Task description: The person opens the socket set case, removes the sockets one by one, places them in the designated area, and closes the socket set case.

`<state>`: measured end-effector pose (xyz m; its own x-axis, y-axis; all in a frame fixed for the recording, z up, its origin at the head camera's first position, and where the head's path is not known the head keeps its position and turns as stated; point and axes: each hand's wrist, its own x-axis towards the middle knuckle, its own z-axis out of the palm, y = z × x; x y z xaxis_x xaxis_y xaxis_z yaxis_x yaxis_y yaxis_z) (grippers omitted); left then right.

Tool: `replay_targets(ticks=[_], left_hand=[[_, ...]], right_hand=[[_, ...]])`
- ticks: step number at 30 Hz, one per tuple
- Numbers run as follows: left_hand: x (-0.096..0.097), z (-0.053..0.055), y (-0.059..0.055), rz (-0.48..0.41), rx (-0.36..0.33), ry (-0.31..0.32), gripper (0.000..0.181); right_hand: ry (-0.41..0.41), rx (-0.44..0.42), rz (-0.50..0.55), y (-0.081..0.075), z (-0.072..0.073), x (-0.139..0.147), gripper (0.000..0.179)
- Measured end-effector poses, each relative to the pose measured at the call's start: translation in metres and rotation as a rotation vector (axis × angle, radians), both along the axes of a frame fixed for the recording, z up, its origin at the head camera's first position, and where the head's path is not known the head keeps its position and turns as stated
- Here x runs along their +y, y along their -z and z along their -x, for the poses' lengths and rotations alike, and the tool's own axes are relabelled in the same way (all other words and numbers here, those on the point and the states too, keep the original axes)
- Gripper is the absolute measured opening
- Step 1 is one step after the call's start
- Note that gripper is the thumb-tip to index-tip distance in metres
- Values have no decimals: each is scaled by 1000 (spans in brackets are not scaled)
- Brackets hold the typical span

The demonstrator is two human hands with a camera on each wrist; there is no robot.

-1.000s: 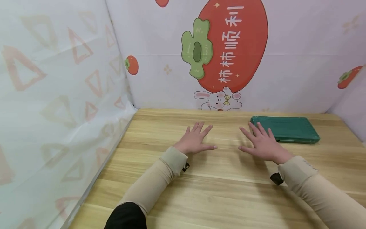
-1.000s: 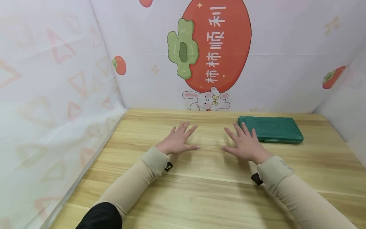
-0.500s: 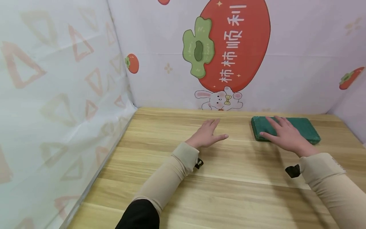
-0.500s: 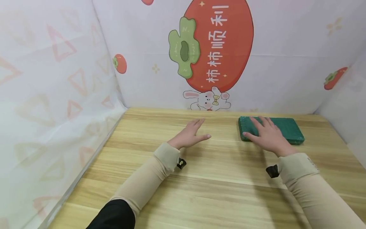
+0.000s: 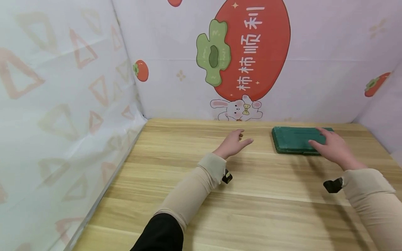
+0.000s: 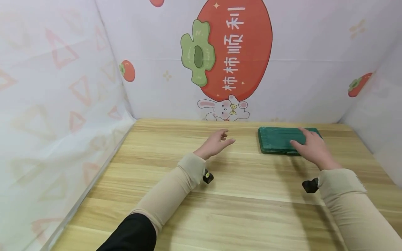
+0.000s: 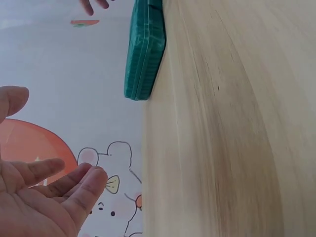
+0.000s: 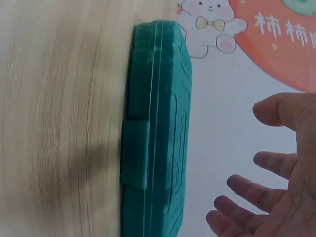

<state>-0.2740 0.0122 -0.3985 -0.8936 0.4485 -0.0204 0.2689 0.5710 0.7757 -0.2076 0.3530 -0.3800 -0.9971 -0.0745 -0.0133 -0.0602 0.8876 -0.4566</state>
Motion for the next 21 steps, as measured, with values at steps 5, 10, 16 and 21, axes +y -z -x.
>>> replay_targets(ticks=[5,10,16,21], left_hand=[[14,0,5,-69,-81,-28,65],[29,-1,9,-113,-146,-34,64],[51,2,19,-291,-307,-37,59],[71,3,29,-355,-421,-127,52]], right_hand=[[92,-39,88,3,-6,19,78],[174,-107,175,10,-13,38,81],[240,-132,261,16,-16,58,82],[275,-170,294,18,-18,66,84]])
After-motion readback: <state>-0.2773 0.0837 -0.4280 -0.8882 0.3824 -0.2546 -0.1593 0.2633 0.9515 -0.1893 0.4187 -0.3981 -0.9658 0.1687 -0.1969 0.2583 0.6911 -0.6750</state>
